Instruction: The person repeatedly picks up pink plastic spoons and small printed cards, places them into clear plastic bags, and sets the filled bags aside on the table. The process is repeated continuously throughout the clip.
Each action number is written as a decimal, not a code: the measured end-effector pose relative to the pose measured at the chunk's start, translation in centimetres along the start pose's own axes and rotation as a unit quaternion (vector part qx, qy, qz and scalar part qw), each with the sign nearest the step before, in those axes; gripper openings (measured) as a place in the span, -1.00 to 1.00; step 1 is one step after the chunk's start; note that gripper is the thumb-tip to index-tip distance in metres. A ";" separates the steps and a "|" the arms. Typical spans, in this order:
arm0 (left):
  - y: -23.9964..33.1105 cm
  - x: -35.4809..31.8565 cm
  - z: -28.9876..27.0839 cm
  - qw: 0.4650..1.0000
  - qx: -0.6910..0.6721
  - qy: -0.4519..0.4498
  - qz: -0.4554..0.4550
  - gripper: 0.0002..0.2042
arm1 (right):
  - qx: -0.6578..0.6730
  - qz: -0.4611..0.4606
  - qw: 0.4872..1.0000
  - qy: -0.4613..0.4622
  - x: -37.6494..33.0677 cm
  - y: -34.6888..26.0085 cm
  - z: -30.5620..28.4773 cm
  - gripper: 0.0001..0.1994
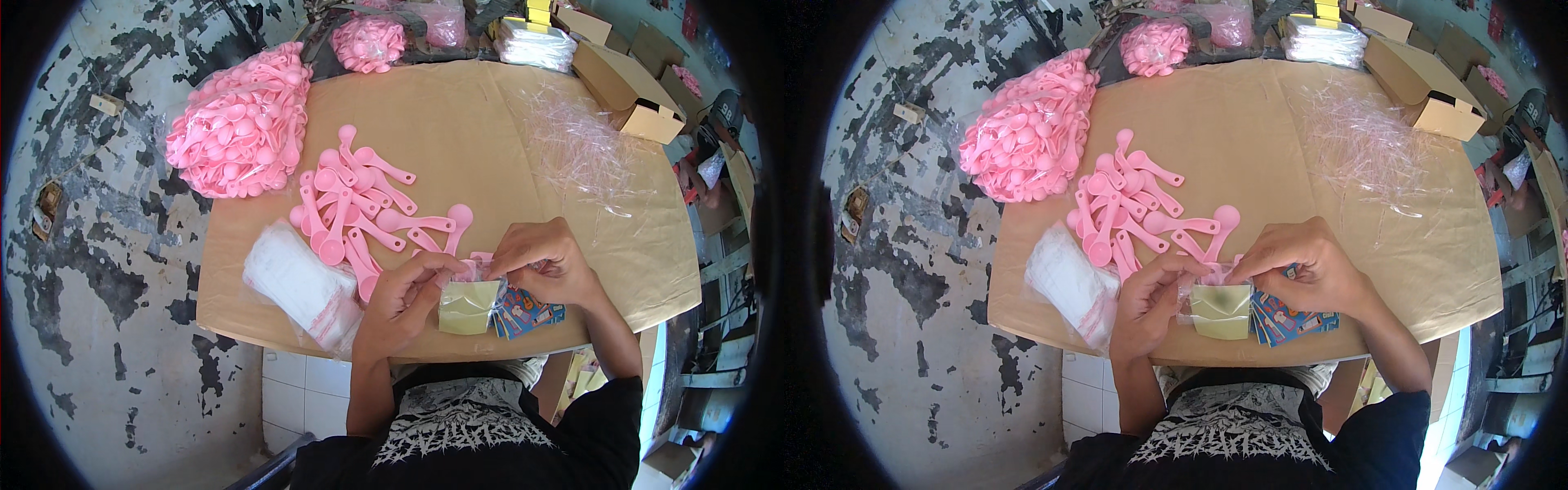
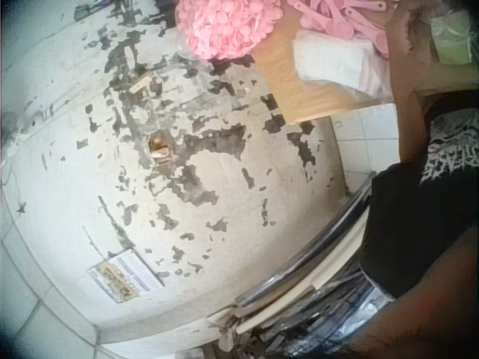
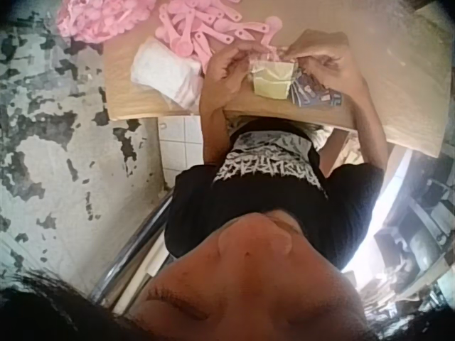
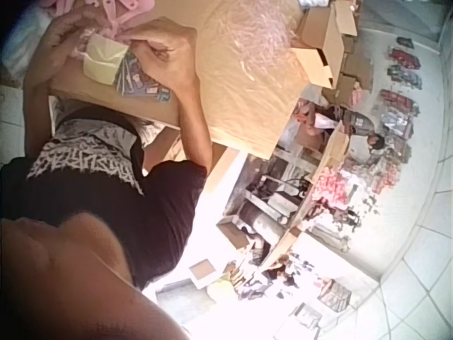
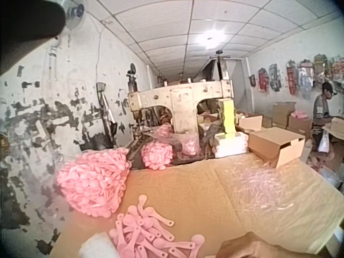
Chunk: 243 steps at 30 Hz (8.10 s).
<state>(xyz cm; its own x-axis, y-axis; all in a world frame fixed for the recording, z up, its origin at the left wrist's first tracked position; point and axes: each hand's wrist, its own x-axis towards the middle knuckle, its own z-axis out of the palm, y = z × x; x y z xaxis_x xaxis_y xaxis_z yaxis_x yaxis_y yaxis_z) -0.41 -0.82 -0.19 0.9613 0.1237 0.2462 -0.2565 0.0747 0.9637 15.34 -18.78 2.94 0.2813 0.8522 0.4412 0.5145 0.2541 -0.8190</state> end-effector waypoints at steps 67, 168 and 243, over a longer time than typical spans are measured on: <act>-0.6 14.9 -19.2 0.841 0.502 -0.181 -0.089 -0.34 | -0.244 0.233 0.898 -0.281 3.9 0.5 -4.2 -0.74; -3.9 3.0 9.4 0.857 -0.177 0.478 0.070 -0.85 | 0.061 0.182 0.981 0.019 -1.7 1.6 -2.4 -0.84; -2.6 -0.8 3.2 0.904 -0.152 0.148 0.372 -0.50 | -0.240 0.086 0.947 -0.196 7.2 0.7 -1.8 -0.77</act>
<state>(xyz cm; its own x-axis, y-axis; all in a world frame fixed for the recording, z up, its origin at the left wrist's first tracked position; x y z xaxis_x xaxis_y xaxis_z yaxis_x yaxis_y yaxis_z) -0.22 -4.33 -2.59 0.4545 0.5074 0.7321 -0.8793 0.1241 0.4599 19.23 -13.26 6.21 0.1209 0.9903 0.0684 0.8238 -0.0617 -0.5635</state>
